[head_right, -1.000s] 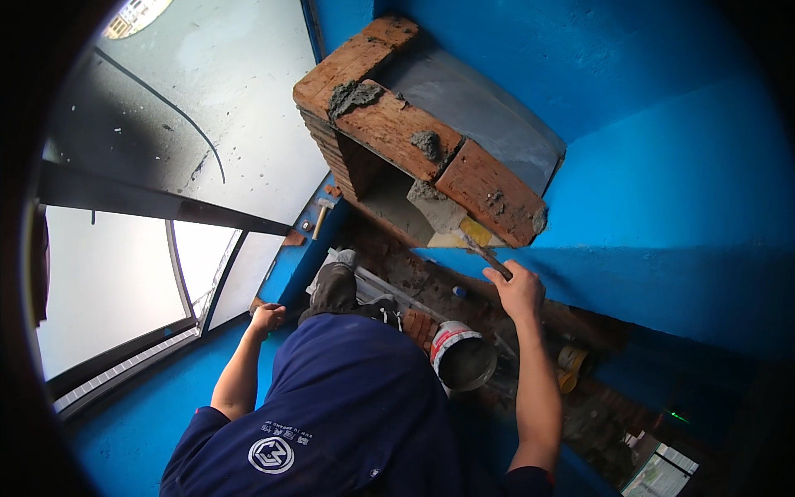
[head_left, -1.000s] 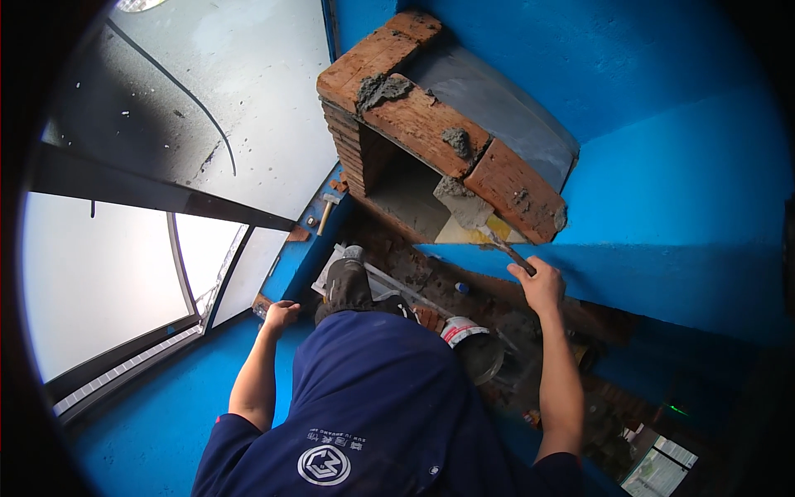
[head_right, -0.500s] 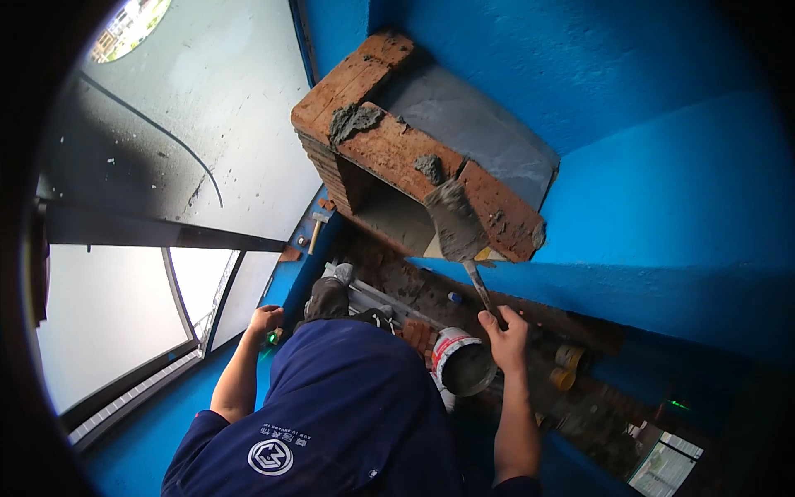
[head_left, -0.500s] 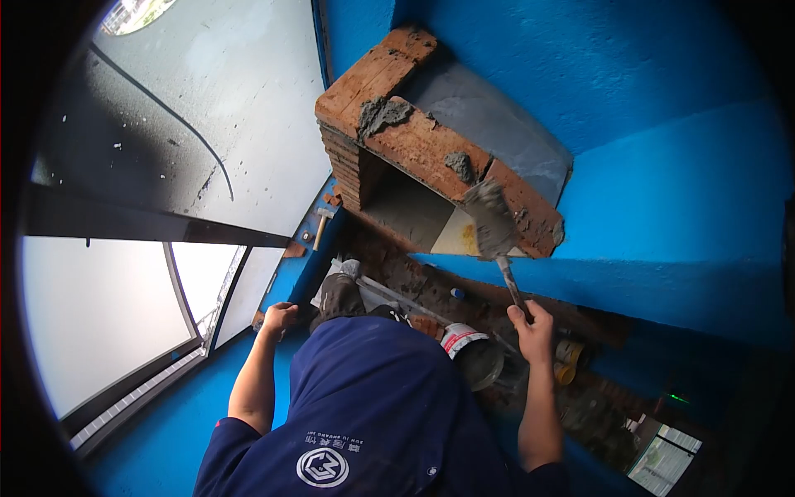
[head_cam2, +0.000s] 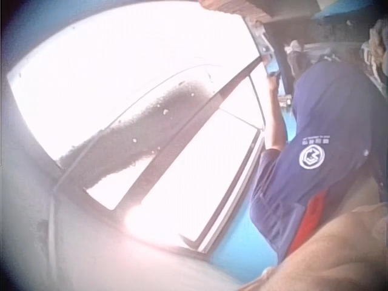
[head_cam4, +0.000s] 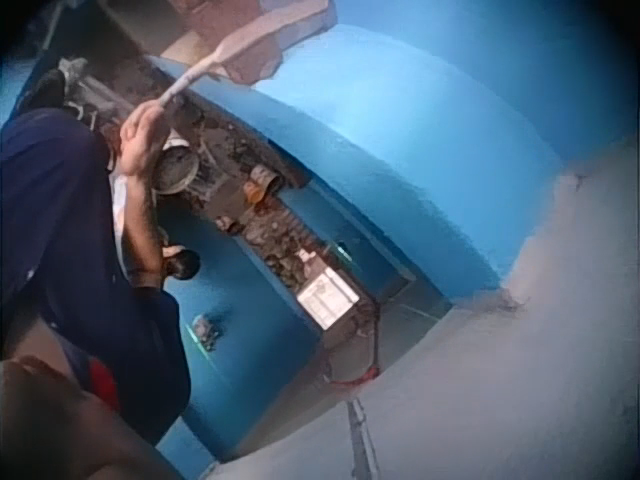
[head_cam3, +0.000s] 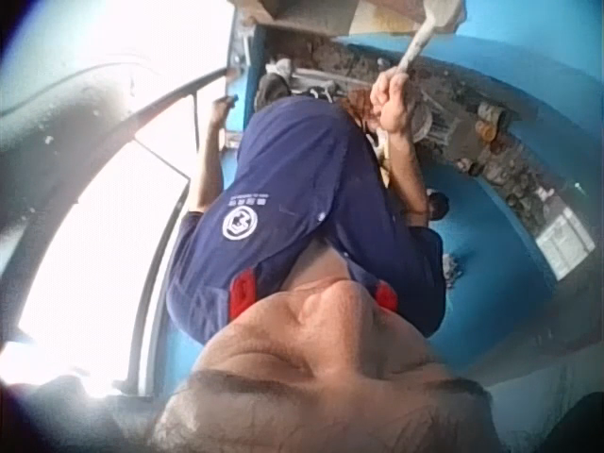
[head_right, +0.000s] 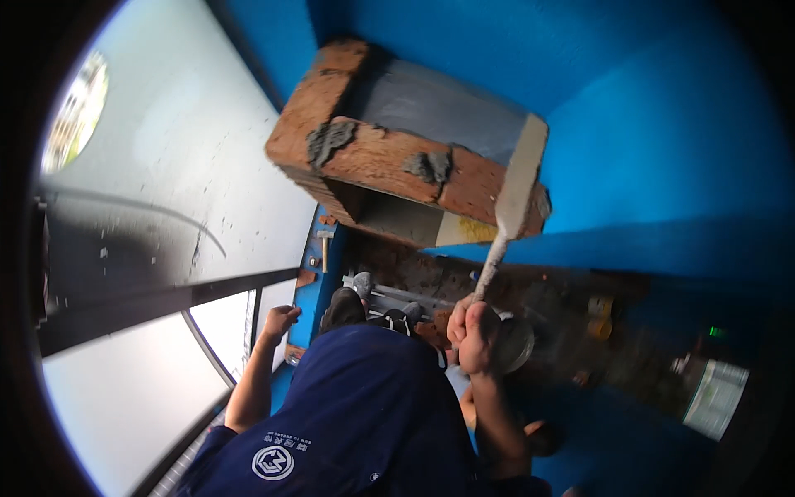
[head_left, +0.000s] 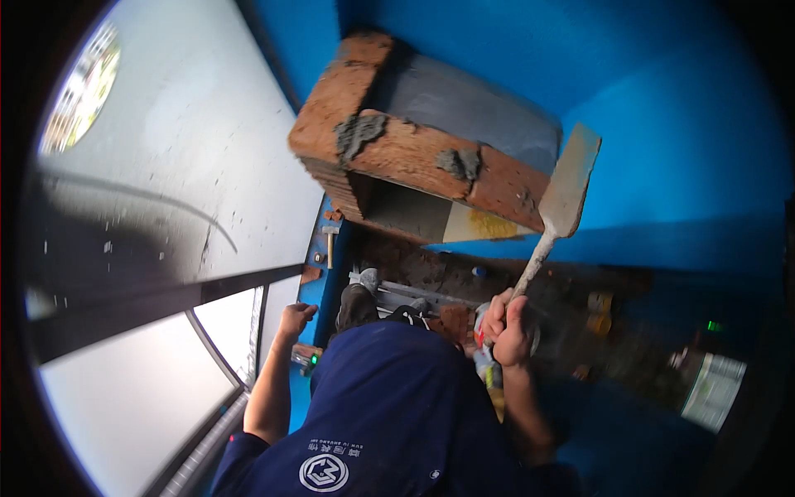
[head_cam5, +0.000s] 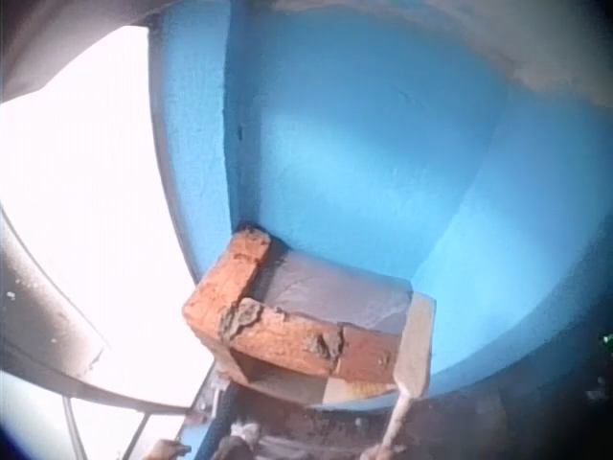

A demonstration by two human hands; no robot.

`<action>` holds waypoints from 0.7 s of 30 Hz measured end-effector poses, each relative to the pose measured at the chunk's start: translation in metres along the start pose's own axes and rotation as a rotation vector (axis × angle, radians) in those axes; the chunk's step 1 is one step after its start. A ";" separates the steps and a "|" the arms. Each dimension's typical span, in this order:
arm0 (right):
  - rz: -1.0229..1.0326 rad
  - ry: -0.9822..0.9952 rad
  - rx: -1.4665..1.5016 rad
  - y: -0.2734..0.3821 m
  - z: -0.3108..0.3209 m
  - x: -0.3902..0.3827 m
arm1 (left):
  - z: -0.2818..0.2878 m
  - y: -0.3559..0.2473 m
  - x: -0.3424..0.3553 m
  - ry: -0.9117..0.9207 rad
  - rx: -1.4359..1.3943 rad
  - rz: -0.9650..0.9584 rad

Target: The person lays bricks onto a layer of mortar using a trowel to apply and spread the mortar between the bricks.

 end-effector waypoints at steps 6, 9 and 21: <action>0.065 0.261 -0.663 -0.023 -0.037 0.004 | -0.059 -0.206 -0.114 0.725 0.008 -0.593; 0.153 0.308 -0.871 -0.044 -0.028 -0.011 | -0.123 -0.262 -0.145 0.992 0.056 -0.748; -0.405 -0.522 -0.809 -0.249 0.252 -0.141 | -0.148 -0.199 -0.010 0.426 0.291 -0.339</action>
Point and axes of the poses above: each hand's wrist, its own x-axis towards the middle knuckle, its own z-axis out of the back of the hand, y = z × x, the point moved 2 cm from there along x, towards the middle knuckle, and after that the axes turned 9 degrees about z, right-handed, at the moved point
